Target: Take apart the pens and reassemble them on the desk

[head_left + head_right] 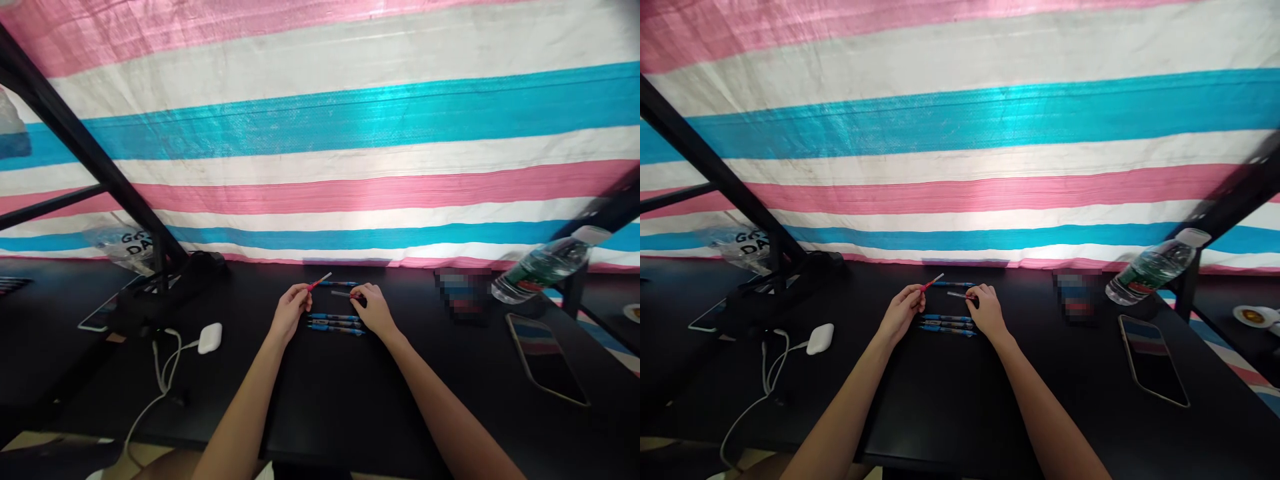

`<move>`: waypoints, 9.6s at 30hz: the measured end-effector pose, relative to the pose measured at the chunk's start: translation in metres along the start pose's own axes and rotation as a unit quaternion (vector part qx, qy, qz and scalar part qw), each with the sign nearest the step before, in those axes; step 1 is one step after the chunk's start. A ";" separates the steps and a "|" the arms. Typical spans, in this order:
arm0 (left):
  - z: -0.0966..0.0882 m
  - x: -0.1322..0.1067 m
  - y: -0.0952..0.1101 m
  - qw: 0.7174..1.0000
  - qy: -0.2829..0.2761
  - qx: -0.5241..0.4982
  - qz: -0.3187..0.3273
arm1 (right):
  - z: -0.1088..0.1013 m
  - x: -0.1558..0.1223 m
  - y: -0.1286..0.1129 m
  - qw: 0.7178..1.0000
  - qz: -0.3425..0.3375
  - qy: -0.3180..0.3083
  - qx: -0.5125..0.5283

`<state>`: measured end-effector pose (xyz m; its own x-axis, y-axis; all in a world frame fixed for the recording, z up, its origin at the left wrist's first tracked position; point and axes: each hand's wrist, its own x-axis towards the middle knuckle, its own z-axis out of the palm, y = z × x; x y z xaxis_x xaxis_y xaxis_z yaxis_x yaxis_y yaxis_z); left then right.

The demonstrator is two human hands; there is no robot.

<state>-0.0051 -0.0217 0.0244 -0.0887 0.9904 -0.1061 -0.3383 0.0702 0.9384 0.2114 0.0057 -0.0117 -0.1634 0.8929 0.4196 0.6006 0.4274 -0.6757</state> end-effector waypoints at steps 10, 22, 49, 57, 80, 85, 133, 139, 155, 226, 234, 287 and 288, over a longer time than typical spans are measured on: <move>-0.003 0.003 -0.004 0.999 0.029 0.019 0.017 | -0.001 0.006 0.002 0.943 0.124 0.017 0.307; 0.000 0.001 -0.003 0.997 0.028 0.062 0.030 | -0.002 0.006 0.000 0.936 0.128 -0.015 0.326; 0.003 -0.005 0.001 0.987 -0.068 0.119 0.087 | -0.004 0.005 -0.005 0.884 0.145 -0.069 0.439; 0.000 0.001 -0.004 0.982 0.037 0.172 0.073 | -0.004 0.006 -0.005 0.874 0.152 -0.056 0.458; 0.002 -0.002 0.003 0.980 0.053 0.176 0.078 | -0.002 0.007 -0.002 0.866 0.162 -0.041 0.471; 0.002 -0.003 0.002 0.978 0.022 0.197 0.063 | -0.003 0.007 -0.003 0.872 0.155 -0.052 0.461; 0.000 -0.001 -0.002 0.997 -0.038 0.050 0.040 | -0.005 0.005 -0.004 0.872 0.135 -0.066 0.466; -0.001 -0.001 0.000 0.998 -0.049 0.016 0.021 | -0.008 0.003 -0.008 0.812 0.141 -0.098 0.558; 0.002 -0.005 0.002 0.997 -0.080 -0.012 0.013 | -0.007 -0.001 -0.010 0.790 0.178 -0.072 0.582; -0.010 0.001 -0.006 0.800 -0.006 0.551 0.238 | -0.001 -0.002 -0.019 0.991 -0.068 -0.108 0.033; -0.012 0.003 -0.008 0.801 -0.013 0.549 0.238 | -0.002 -0.002 -0.020 0.990 -0.062 -0.117 0.038; -0.001 0.001 -0.006 0.960 -0.038 0.253 0.113 | -0.008 0.005 -0.007 0.918 0.145 -0.081 0.361; -0.001 0.001 -0.007 0.963 -0.043 0.240 0.116 | -0.008 0.005 -0.006 0.916 0.146 -0.080 0.365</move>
<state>-0.0040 -0.0213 0.0174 -0.0246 0.9908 0.1332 0.1550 -0.1278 0.9796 0.2127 0.0065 -0.0005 -0.2270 0.9685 0.1027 -0.0375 0.0966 -0.9946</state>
